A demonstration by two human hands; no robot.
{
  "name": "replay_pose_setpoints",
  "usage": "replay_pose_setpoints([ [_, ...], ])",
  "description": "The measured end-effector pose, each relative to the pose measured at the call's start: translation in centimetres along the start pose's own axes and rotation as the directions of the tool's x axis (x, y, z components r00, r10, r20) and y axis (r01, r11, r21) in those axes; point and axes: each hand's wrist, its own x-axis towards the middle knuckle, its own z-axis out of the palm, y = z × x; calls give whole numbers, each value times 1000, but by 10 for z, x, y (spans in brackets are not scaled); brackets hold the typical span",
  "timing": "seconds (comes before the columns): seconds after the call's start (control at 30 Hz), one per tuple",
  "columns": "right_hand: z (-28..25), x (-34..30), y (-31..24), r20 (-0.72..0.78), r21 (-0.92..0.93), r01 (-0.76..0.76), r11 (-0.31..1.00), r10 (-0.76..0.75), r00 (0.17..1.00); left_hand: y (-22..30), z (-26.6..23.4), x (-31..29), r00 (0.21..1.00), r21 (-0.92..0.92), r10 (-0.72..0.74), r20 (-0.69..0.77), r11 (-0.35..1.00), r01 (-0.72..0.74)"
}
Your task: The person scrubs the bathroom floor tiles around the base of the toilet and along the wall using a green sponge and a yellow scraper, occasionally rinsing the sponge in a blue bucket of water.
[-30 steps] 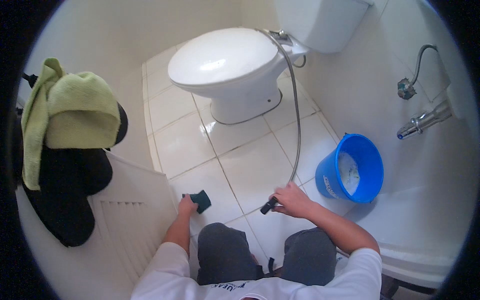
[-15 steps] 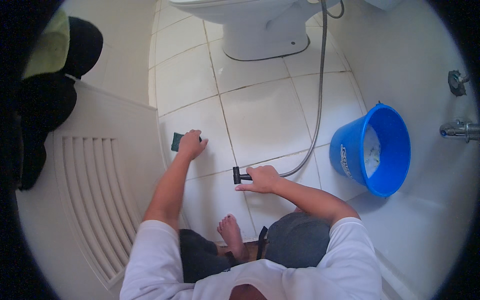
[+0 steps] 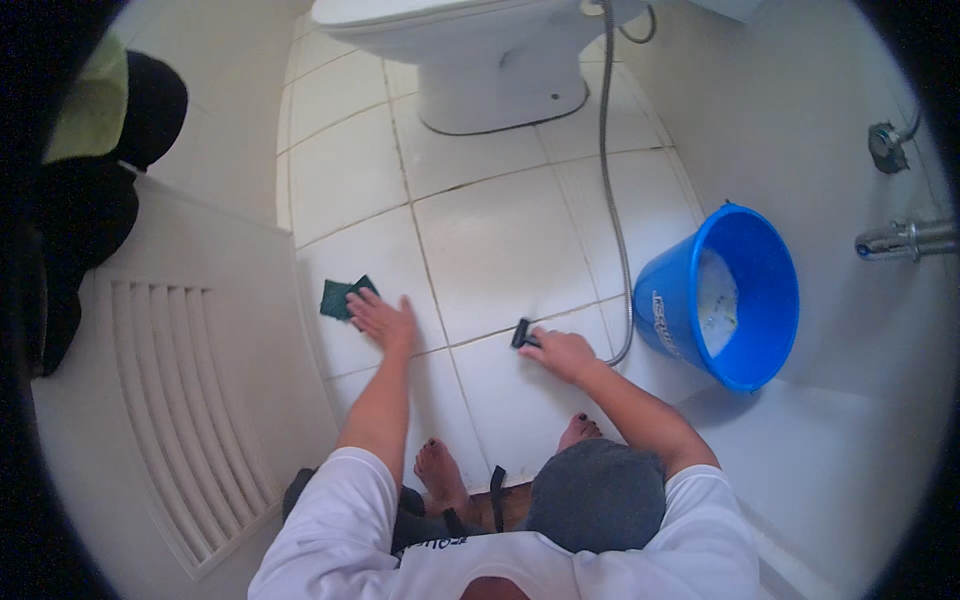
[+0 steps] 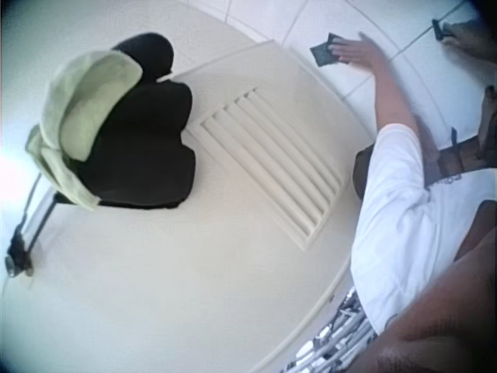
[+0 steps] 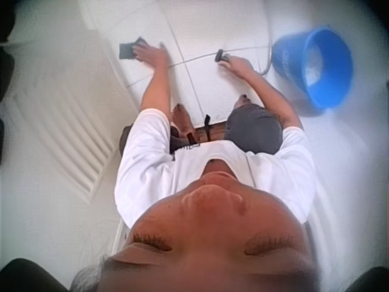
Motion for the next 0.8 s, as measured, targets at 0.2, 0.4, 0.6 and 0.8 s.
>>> replay_pose_setpoints([
  [0.2, 7, -12, -39, 99, 39, 373, 927, -375, 922, -30, 12, 31, 997, -106, -61, 41, 992, 65],
  [0.4, -35, 1, -10, -143, 180, 125, 976, -100, 985, -17, 5, 6, 984, -145, -3, 177, 989, 29],
  [0.6, -67, 4, -10, -416, 264, 170, 949, -47, 908, -29, -5, 26, 977, -128, -112, 181, 982, 137],
  [0.8, -65, 8, -19, -308, 185, 355, 916, -289, 906, -21, 6, 3, 979, -143, 21, 201, 990, 8],
])
